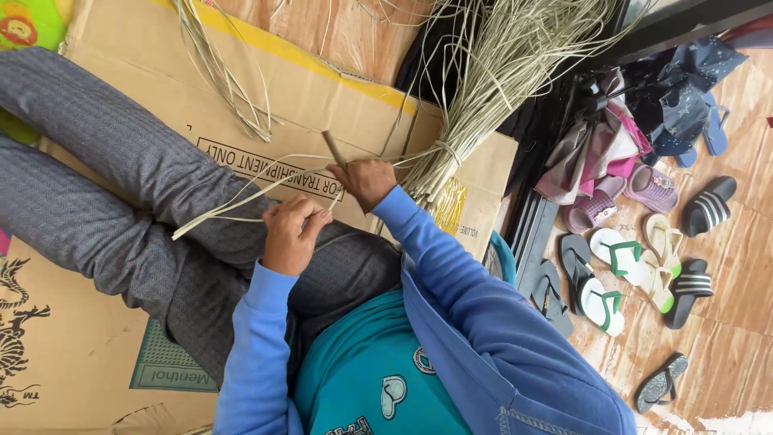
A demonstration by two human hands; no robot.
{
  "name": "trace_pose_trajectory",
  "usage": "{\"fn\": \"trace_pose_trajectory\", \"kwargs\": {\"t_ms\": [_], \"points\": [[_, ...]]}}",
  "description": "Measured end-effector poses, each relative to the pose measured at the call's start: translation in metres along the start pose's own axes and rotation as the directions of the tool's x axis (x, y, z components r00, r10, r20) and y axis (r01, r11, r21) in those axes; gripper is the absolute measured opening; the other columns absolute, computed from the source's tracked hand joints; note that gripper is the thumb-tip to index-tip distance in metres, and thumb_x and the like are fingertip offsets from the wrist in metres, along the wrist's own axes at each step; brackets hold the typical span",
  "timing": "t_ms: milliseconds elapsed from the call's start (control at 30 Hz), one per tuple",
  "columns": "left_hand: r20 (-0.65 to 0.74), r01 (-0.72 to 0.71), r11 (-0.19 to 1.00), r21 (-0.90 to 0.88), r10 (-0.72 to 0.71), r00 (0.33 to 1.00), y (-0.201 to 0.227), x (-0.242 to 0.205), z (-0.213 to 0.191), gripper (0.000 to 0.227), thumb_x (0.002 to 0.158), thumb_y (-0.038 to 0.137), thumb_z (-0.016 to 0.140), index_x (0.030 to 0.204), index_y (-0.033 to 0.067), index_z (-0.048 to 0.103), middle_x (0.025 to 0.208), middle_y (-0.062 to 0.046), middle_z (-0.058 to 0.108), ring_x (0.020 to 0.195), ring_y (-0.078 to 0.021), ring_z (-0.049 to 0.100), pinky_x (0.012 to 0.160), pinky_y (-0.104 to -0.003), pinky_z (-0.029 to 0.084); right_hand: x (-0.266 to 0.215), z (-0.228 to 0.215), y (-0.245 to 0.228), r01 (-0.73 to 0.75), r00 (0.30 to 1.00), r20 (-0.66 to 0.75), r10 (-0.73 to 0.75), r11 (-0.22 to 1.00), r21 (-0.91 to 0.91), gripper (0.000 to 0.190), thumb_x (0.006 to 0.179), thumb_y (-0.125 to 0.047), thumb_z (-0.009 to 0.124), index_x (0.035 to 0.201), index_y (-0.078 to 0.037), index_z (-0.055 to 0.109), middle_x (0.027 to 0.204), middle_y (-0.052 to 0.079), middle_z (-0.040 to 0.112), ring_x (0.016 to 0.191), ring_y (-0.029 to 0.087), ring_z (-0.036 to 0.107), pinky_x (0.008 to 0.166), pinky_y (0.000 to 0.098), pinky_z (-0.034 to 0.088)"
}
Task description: A person sits on the floor and braids long strips of dried plant material, using a small wooden stick to assist in the weaving process.
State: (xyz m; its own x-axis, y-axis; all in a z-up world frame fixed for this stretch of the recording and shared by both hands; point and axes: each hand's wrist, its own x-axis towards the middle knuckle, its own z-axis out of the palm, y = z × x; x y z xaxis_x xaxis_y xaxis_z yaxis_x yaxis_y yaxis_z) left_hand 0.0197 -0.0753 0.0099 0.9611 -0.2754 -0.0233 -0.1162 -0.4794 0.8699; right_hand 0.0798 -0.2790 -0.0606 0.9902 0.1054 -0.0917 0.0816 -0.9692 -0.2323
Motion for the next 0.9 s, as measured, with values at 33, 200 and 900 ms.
{"fn": "trace_pose_trajectory", "kwargs": {"t_ms": [33, 200, 900], "points": [[0.0, 0.001, 1.0, -0.001, -0.001, 1.0, 0.004, 0.0, -0.008, 0.028, 0.104, 0.036, 0.063, 0.08, 0.0215, 0.063, 0.074, 0.005, 0.052, 0.087, -0.0193, 0.06, 0.1, -0.044, 0.03, 0.002, 0.005, 0.009, 0.0, 1.0, 0.001, 0.0, 1.0, 0.0, 0.063, 0.099, -0.066, 0.048, 0.059, -0.02, 0.065, 0.057, 0.004, 0.07, 0.065, 0.028, 0.076, 0.06, 0.0415, 0.058], [-0.043, -0.102, 0.925, -0.367, 0.092, 0.995, 0.021, -0.014, -0.052, 0.022, 0.105, 0.016, 0.062, 0.085, 0.0111, 0.072, 0.074, -0.002, 0.062, 0.076, -0.0198, 0.062, 0.084, -0.038, 0.045, 0.013, 0.023, 0.055, -0.179, 0.977, 0.101, 0.189, 0.979, -0.1, 0.065, 0.098, -0.07, 0.042, 0.069, -0.02, 0.072, 0.064, 0.006, 0.073, 0.073, 0.03, 0.078, 0.065, 0.0431, 0.06], [-0.77, 0.025, 0.896, 0.443, 0.366, 0.522, 0.05, -0.019, -0.106, 0.022, 0.083, -0.019, 0.041, 0.098, -0.0035, 0.044, 0.12, -0.03, 0.051, 0.101, -0.0423, 0.055, 0.095, -0.057, 0.052, -0.011, -0.037, 0.044, 0.004, 0.999, -0.045, 0.006, 0.977, 0.211, 0.059, 0.104, -0.048, 0.055, 0.063, -0.01, 0.072, 0.051, 0.001, 0.065, 0.043, 0.023, 0.061, 0.06, 0.0346, 0.054]]}}
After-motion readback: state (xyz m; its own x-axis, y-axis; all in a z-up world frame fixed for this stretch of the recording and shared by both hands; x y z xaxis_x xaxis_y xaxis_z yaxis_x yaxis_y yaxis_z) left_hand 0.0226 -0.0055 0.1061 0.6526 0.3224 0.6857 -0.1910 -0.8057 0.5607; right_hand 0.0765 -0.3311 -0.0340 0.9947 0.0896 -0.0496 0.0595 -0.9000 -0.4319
